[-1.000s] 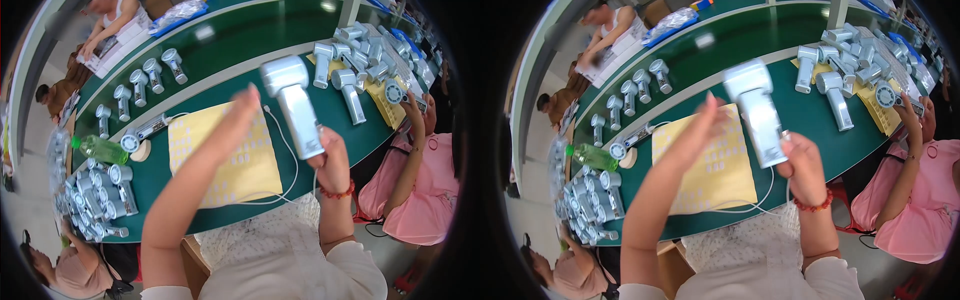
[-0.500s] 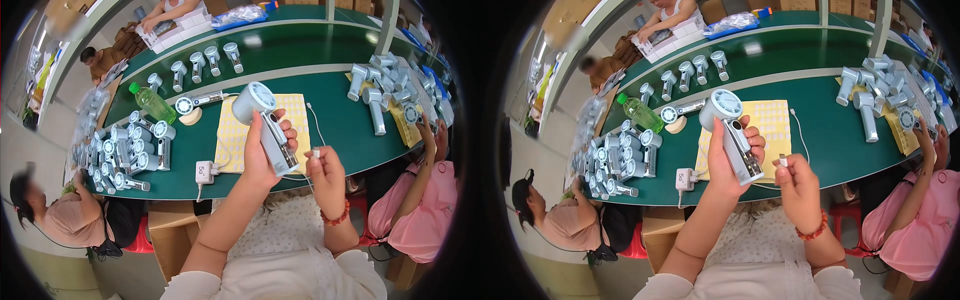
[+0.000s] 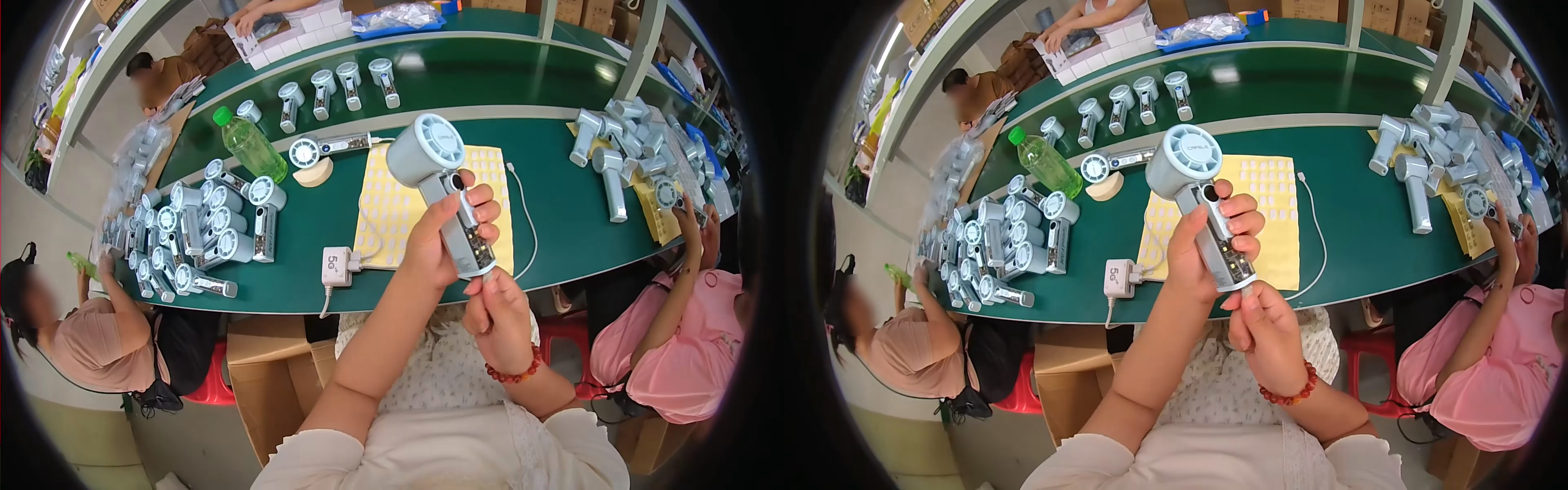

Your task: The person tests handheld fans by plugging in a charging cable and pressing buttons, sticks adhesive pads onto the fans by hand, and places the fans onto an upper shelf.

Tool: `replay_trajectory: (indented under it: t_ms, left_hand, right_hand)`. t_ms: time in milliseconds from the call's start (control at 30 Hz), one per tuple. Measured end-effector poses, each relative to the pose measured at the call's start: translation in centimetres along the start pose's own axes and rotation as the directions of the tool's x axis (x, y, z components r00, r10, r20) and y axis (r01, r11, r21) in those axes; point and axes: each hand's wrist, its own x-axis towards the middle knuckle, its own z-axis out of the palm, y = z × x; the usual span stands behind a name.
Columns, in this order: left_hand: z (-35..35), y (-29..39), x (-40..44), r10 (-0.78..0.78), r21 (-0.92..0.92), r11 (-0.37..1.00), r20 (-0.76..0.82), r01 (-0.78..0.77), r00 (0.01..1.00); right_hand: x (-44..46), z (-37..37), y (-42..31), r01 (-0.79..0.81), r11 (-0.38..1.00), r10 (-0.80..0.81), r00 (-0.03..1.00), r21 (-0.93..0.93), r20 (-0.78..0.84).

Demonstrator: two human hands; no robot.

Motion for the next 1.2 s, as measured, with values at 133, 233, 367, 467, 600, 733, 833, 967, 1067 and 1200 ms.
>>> replay_trajectory:
  t_ms: [133, 233, 367, 467, 600, 733, 833, 967, 1067, 1200]
  left_hand:
    - [-0.9, 1.8, -0.9, -0.135, -0.053, 0.988, 0.189, 0.147, 0.973]
    - [-0.7, 2.3, -1.3, -0.151, 0.005, 0.988, 0.236, 0.154, 0.96]
    - [-0.9, 2.4, -1.5, -0.185, -0.079, 0.973, 0.299, 0.217, 0.936]
    - [-0.7, 2.6, -1.6, -0.195, -0.087, 0.969, 0.313, 0.232, 0.93]
    - [-0.6, 3.2, -1.7, -0.212, -0.04, 0.97, 0.35, 0.241, 0.912]
    - [-1.0, 3.3, -1.2, -0.159, 0.065, 0.987, 0.353, 0.145, 0.922]
    - [0.0, 3.1, -0.8, -0.016, 0.344, 0.939, 0.036, 0.002, 0.999]
    - [1.5, 2.3, 0.1, 0.26, 0.735, 0.671, -0.361, 0.101, 0.896]
    - [1.6, 1.9, 2.4, 0.309, 0.833, 0.526, -0.372, 0.168, 0.875]
    - [-1.3, 5.1, 10.0, 0.445, 0.909, 0.417, -0.218, 0.014, 0.869]
  right_hand:
    - [0.1, -0.1, 0.0, -0.102, 0.976, 0.116, 0.991, -0.191, 0.063]
    - [0.7, -0.4, -1.4, -0.183, 0.941, 0.233, 0.961, -0.285, 0.152]
    - [0.1, 0.9, 0.1, -0.124, 0.968, 0.159, 0.976, -0.219, 0.147]
    - [0.3, 0.7, 0.5, -0.116, 0.979, 0.145, 0.975, -0.166, 0.171]
    - [0.7, 0.7, 0.3, -0.109, 0.964, 0.162, 0.964, -0.241, 0.212]
    - [0.9, 0.7, 0.5, -0.056, 0.962, 0.11, 0.976, -0.267, 0.19]
    - [1.7, 0.6, -0.3, -0.001, 0.942, 0.036, 0.995, -0.336, 0.096]
    - [4.3, 0.2, -0.8, 0.182, 0.742, -0.232, 0.973, -0.645, 0.007]
    - [5.6, 0.1, -1.5, 0.216, 0.582, -0.351, 0.936, -0.784, -0.002]
    - [4.5, 0.9, -4.4, 0.368, 0.387, -0.518, 0.846, -0.846, 0.131]
